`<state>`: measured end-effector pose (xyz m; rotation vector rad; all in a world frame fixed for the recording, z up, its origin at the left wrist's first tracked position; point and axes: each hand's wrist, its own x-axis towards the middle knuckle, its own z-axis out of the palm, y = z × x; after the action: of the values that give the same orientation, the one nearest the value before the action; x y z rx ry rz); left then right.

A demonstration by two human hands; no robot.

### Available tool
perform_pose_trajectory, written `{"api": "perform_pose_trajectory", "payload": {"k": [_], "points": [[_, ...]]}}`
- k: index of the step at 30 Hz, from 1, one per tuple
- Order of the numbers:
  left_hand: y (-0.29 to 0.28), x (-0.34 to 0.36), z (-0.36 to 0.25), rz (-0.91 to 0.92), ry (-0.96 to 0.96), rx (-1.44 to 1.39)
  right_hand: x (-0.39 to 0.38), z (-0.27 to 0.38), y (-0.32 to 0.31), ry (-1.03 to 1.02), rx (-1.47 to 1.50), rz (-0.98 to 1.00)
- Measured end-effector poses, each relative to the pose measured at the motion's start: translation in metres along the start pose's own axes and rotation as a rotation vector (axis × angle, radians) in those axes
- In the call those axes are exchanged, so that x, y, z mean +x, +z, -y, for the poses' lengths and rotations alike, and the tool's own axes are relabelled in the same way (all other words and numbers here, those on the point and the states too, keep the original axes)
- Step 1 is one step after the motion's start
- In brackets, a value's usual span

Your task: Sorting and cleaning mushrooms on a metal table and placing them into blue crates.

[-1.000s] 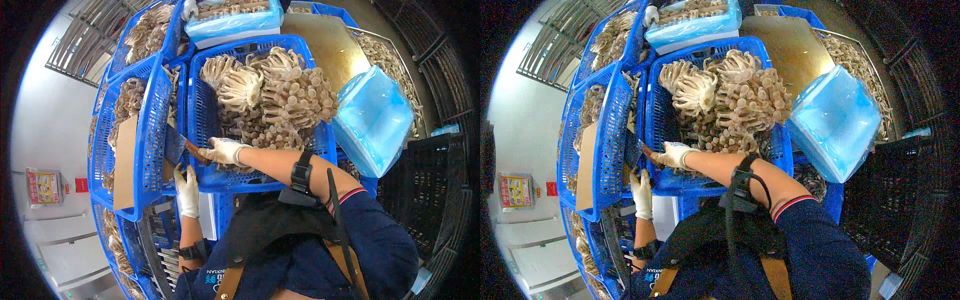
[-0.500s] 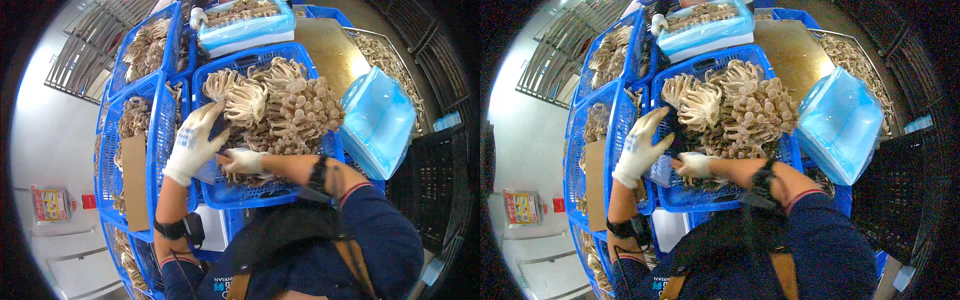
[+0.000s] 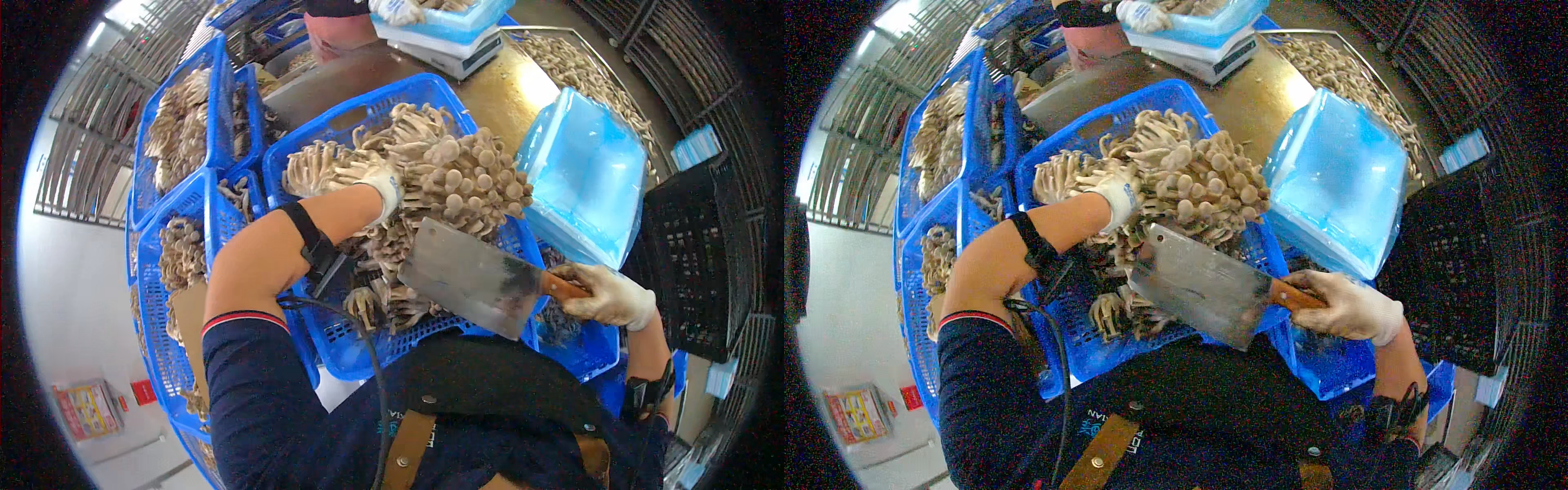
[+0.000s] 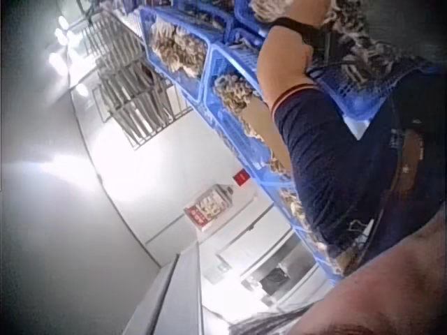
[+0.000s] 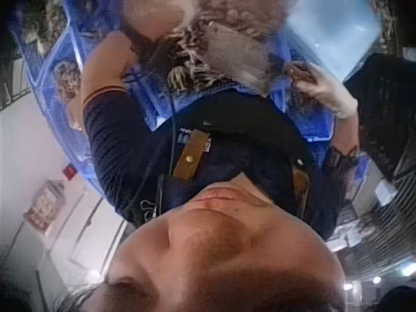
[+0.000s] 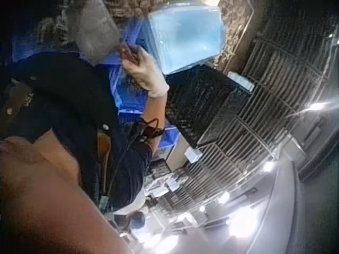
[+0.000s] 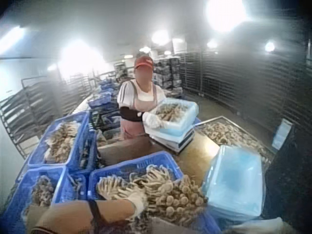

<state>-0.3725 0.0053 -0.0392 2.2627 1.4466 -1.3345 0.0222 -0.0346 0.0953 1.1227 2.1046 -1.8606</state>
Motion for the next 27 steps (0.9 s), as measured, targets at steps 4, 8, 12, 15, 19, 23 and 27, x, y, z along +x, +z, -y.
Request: {"api": "perform_pose_trajectory", "payload": {"k": [4,8,12,15,19,23,27], "points": [[-0.014,-0.022,-0.002,-0.104,-0.004,0.000,-0.032,-0.018,-0.005,0.046,0.276,-0.028],[-0.008,-0.085,-0.001,-0.129,-0.120,-0.316,-0.030,-0.030,-0.002,0.091,0.524,-0.082],[0.028,-0.122,-0.022,-0.429,-0.312,-0.163,-0.011,-0.051,-0.005,-0.051,0.731,-0.025],[0.049,-0.135,-0.037,-0.463,-0.469,-0.502,0.011,-0.051,-0.004,-0.151,0.759,0.001],[0.084,-0.140,-0.066,-0.542,-0.765,-0.746,0.032,-0.024,0.003,-0.102,0.655,0.113],[0.080,-0.126,-0.087,-0.375,-0.946,-0.794,0.047,-0.022,0.005,-0.188,0.707,0.119],[0.104,-0.115,-0.090,-0.547,-0.929,-0.833,0.034,-0.020,-0.005,-0.340,0.774,-0.065]]}}
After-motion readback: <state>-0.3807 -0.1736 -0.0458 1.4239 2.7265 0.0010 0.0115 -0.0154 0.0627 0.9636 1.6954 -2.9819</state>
